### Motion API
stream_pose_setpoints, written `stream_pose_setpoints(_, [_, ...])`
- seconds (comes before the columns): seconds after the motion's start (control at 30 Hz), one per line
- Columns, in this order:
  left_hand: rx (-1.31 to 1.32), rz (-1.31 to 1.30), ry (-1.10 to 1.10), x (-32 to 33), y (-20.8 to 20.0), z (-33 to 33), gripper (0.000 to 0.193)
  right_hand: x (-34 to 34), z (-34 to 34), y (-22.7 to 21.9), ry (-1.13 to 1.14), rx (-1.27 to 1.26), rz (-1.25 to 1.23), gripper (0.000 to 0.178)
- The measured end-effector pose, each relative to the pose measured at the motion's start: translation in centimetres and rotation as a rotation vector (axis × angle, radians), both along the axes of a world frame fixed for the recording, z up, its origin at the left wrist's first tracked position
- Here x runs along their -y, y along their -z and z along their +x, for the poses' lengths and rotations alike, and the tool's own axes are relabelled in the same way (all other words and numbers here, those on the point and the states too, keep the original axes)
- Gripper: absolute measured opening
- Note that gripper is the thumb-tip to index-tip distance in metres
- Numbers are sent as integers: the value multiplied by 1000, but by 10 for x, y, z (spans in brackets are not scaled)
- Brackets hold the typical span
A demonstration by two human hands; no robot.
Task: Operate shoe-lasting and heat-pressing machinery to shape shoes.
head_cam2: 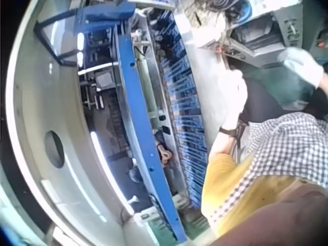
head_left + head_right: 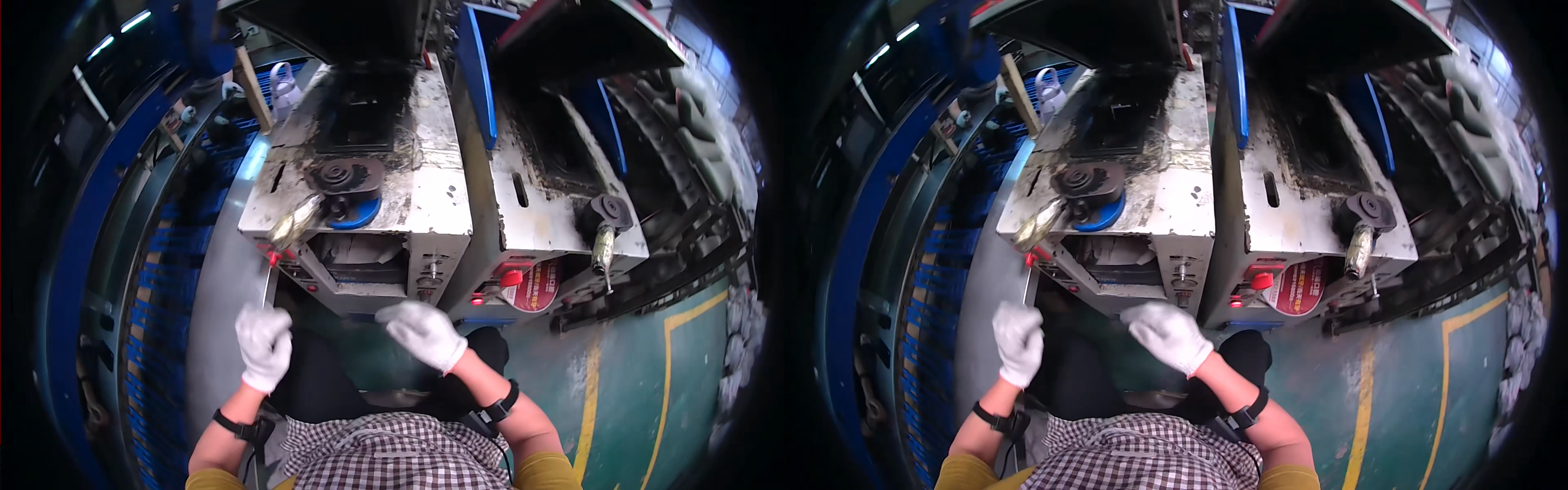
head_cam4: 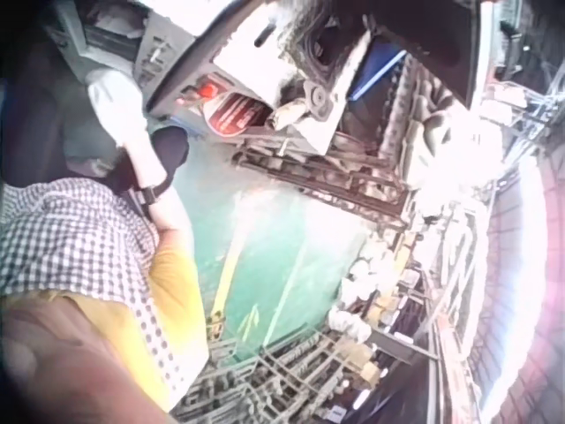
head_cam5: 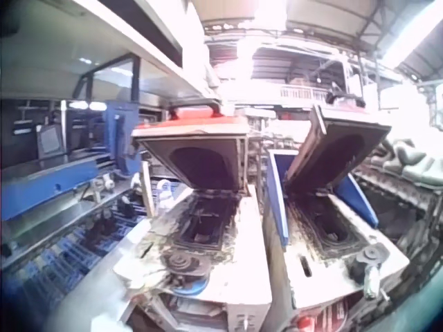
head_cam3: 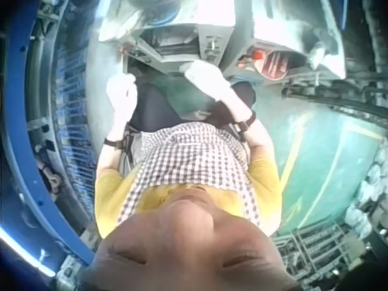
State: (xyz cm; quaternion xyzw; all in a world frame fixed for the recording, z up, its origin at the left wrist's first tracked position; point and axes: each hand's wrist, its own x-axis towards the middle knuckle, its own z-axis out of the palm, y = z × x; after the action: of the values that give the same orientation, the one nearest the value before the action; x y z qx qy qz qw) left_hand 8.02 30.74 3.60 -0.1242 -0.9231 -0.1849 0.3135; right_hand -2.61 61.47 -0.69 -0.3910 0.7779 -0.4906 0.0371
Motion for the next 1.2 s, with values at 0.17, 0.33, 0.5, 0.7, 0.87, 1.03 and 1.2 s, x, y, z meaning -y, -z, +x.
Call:
stream_pose_setpoints(0.17, [-448,385,-180,-16,-73,-61,33,27,-49,-113,387,-499,-221,20])
stream_pose_setpoints(0.33, [-317,273,61,-53,-172,-128,27,127,-92,-154,396,-734,-91,20])
stream_pose_setpoints(0.5, [146,-58,170,-126,-207,-222,36,186,-221,-19,266,-746,62,44])
stream_pose_setpoints(0.7, [728,-358,30,-78,-121,-305,36,233,-169,-117,-30,-160,446,40])
stream_pose_setpoints(0.87, [842,-79,283,-114,-165,-300,51,193,-150,-169,181,-175,471,44])
stream_pose_setpoints(1.03, [733,21,408,-114,-154,-314,51,187,-194,-97,-38,-110,184,37])
stream_pose_setpoints(1.2, [870,537,425,-93,-142,-324,50,183,-196,-54,130,-389,355,60])
